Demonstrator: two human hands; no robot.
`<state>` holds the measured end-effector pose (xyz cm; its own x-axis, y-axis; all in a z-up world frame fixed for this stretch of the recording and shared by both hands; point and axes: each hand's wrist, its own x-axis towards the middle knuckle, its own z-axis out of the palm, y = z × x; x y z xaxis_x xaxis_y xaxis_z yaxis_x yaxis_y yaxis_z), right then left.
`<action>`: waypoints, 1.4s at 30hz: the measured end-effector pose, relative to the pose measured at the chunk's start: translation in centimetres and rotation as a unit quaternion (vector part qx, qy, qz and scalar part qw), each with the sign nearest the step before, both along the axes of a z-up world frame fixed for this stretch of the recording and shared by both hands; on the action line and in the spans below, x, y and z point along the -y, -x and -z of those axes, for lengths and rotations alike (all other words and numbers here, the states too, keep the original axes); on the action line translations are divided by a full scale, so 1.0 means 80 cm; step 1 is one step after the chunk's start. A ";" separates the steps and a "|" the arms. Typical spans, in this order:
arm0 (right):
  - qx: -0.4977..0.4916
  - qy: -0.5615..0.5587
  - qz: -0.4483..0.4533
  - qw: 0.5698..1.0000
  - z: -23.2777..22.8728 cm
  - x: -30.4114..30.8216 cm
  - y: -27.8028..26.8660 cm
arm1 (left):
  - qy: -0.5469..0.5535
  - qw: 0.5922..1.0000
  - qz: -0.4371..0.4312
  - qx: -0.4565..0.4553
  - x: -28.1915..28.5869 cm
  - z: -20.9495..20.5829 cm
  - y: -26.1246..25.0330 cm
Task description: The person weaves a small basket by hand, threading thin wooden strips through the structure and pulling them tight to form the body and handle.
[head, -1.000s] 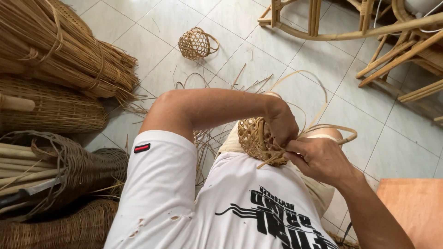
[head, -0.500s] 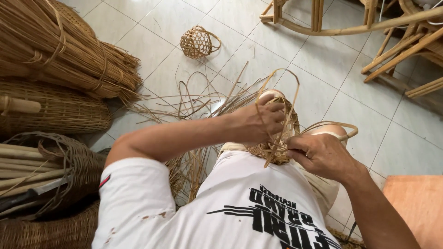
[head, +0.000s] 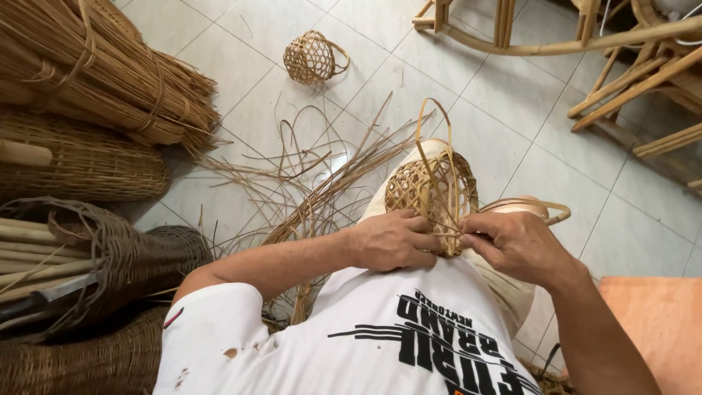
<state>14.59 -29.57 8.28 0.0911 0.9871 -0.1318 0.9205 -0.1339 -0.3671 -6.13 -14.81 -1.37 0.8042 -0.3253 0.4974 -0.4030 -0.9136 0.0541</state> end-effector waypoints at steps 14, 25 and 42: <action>0.005 0.074 -0.051 0.996 0.027 0.009 -0.034 | 0.227 0.966 -0.014 0.124 -0.014 0.025 0.006; 0.018 0.016 -0.054 0.998 -0.004 -0.008 -0.023 | 0.018 0.983 -0.111 0.143 0.012 -0.013 -0.013; 0.098 -0.156 0.097 0.978 0.027 0.018 -0.109 | 0.294 0.932 0.036 0.211 0.024 -0.083 0.022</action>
